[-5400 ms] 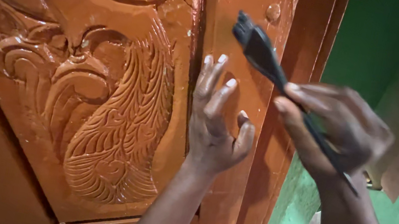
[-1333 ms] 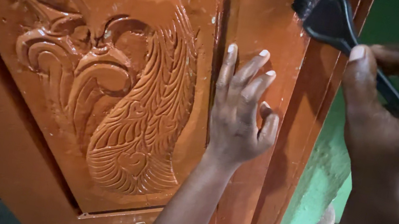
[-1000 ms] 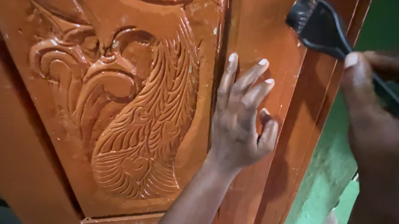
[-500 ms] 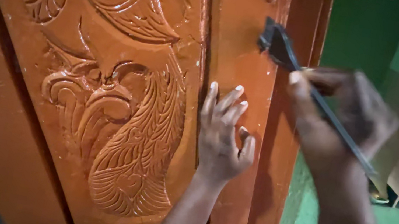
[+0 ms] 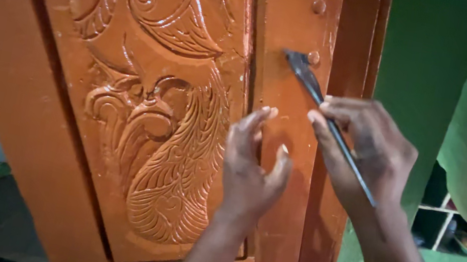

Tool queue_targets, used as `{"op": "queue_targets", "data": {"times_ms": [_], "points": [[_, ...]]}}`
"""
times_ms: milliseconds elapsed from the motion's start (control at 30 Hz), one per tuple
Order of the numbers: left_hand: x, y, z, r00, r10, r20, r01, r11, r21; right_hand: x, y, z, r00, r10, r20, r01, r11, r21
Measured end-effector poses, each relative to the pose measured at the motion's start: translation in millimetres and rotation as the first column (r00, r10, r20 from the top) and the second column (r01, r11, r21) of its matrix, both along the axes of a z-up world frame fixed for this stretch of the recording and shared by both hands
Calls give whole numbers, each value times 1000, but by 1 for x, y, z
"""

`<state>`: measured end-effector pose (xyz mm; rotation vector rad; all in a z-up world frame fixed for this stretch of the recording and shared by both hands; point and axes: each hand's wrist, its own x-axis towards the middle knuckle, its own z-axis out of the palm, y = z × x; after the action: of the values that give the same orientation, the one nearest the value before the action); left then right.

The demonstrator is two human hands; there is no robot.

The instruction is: The person uses a paintbrush to apply orange paint to a wooden door featuring a carved peacock design. They carefully paint the flat surfaces and the intricate details of the carving, moving the brush in various directions to cover the area.

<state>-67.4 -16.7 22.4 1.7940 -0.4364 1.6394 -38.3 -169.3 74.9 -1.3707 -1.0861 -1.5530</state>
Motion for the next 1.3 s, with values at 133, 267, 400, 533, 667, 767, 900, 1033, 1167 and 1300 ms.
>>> {"op": "queue_targets", "data": {"times_ms": [133,267,400,533,667,767,900,1033,1167,1300], "points": [[-15,2,23,996,38,-83,-25,989,142,-8,3,-10,990,59,-130,-66,997,-48],[-13,-2,35,999,32,17,-35,957,287,-9,6,-18,970,120,-213,-144,984,-102],[5,6,43,987,39,156,-78,964,255,2,3,-12,987,161,27,-156,978,-135],[16,15,55,984,52,169,-67,995,79,27,6,-15,998,34,-44,-36,998,-47],[17,12,62,957,-159,242,142,986,89,71,40,-25,987,-126,-96,129,991,28],[21,9,63,971,-180,159,174,983,51,92,76,-34,962,-240,-127,235,970,-55],[29,8,64,967,31,252,-60,992,111,86,79,-45,981,-71,-181,79,996,37],[33,8,67,975,-162,154,156,987,48,76,76,-39,986,20,-166,-14,999,37],[26,7,70,988,-81,130,59,985,164,76,77,-42,984,14,-176,-4,998,57],[35,1,77,957,63,283,-125,970,208,82,80,-45,989,-4,-149,16,997,78]]}}
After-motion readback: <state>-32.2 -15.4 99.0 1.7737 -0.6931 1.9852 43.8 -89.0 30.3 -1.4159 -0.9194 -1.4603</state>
